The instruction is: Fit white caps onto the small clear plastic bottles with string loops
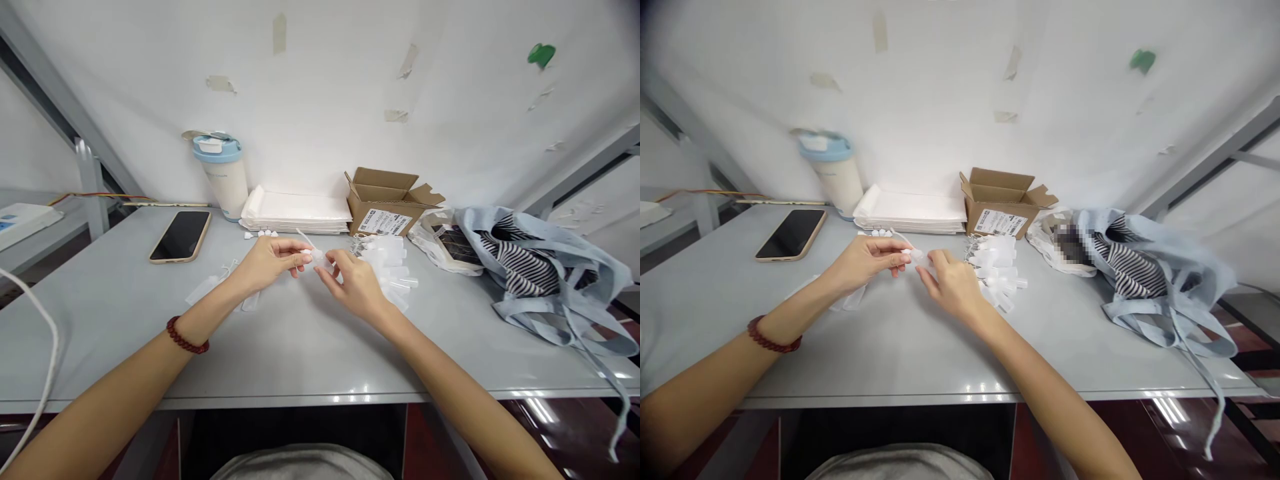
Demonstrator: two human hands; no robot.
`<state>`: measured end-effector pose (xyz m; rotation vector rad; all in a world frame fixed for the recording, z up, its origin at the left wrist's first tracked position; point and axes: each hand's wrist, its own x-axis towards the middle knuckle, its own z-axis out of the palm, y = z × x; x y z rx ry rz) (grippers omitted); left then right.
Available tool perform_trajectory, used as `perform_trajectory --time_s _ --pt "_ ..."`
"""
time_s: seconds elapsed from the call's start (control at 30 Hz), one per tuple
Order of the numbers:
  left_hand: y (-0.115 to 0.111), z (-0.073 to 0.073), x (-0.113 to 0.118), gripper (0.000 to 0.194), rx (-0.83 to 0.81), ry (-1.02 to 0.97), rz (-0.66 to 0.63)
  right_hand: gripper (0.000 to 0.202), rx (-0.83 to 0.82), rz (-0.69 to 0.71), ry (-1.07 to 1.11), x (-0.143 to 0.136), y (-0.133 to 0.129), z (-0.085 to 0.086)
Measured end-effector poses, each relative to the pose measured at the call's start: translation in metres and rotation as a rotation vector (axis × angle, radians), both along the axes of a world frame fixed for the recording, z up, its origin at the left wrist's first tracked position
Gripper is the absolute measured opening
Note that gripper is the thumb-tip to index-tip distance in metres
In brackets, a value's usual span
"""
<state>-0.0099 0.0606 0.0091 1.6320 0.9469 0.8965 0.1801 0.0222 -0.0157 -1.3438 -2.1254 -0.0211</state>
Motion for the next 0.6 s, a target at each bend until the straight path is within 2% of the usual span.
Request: perform_trajectory --time_s 0.27,0.4,0.6 --pt "0.0002 -0.0001 -0.0013 0.028 0.027 0.009 0.015 0.020 0.116 0.009 0.025 0.0039 -0.0004 0.0046" --pt "-0.0009 0.0016 -0.0026 0.027 0.065 0.069 -0.033 0.019 0.134 0.033 0.011 0.0038 -0.0004 0.0048" --pt "-0.0028 0.0051 -0.0039 0.024 0.003 0.068 -0.112 0.023 0.211 0.077 -0.031 0.0049 0.0017 0.0024"
